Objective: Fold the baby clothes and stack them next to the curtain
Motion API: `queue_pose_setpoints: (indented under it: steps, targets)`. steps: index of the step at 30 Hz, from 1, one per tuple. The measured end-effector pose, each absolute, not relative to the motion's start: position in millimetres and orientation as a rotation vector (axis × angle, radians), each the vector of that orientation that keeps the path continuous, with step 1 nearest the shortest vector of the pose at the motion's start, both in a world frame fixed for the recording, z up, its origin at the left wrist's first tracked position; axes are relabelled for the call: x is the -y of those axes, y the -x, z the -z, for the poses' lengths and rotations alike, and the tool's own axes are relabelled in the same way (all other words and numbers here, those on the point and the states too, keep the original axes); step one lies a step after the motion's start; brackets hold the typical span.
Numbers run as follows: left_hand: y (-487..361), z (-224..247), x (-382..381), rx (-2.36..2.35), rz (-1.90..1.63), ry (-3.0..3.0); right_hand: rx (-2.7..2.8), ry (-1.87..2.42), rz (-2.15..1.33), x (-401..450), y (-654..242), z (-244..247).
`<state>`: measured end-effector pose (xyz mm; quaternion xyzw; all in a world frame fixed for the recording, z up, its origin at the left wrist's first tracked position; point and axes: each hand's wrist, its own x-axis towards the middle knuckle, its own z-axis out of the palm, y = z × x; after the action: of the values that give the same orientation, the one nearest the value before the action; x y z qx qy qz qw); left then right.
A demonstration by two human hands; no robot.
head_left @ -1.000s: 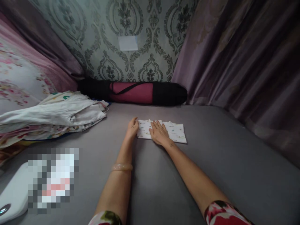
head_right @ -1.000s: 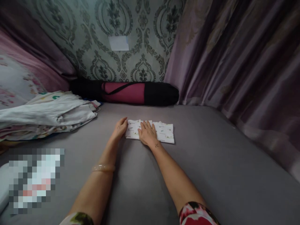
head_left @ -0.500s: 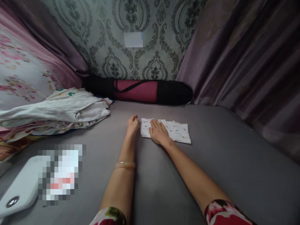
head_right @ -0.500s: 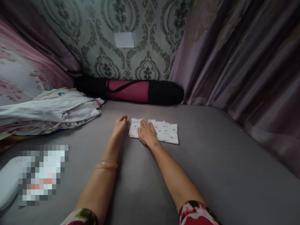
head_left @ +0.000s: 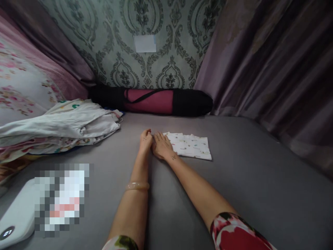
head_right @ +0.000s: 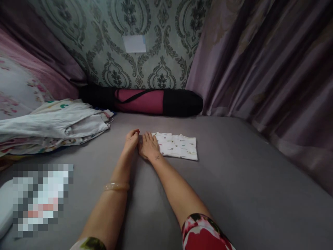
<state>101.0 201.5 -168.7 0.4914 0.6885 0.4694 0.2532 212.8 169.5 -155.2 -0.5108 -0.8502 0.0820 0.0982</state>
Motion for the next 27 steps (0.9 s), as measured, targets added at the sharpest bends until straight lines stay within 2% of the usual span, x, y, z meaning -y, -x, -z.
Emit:
queue_pose_setpoints:
  steps: [10, 15, 22, 27]
  targets:
    - [-119, 157, -195, -1.877, -1.216, -1.455, 2.480, 1.459, -0.434, -171, -228, 143]
    - [-144, 151, -190, -1.860, -1.144, -1.734, 2.339, 1.605, -0.277, -158, -277, 134]
    - [-188, 153, -167, -1.706, -0.655, -2.335, 2.300, 1.789, -0.230, -144, -336, 143]
    - [-196, 158, -157, -1.772, -0.307, -2.474, 2.329, 1.767, -0.192, -145, -339, 149]
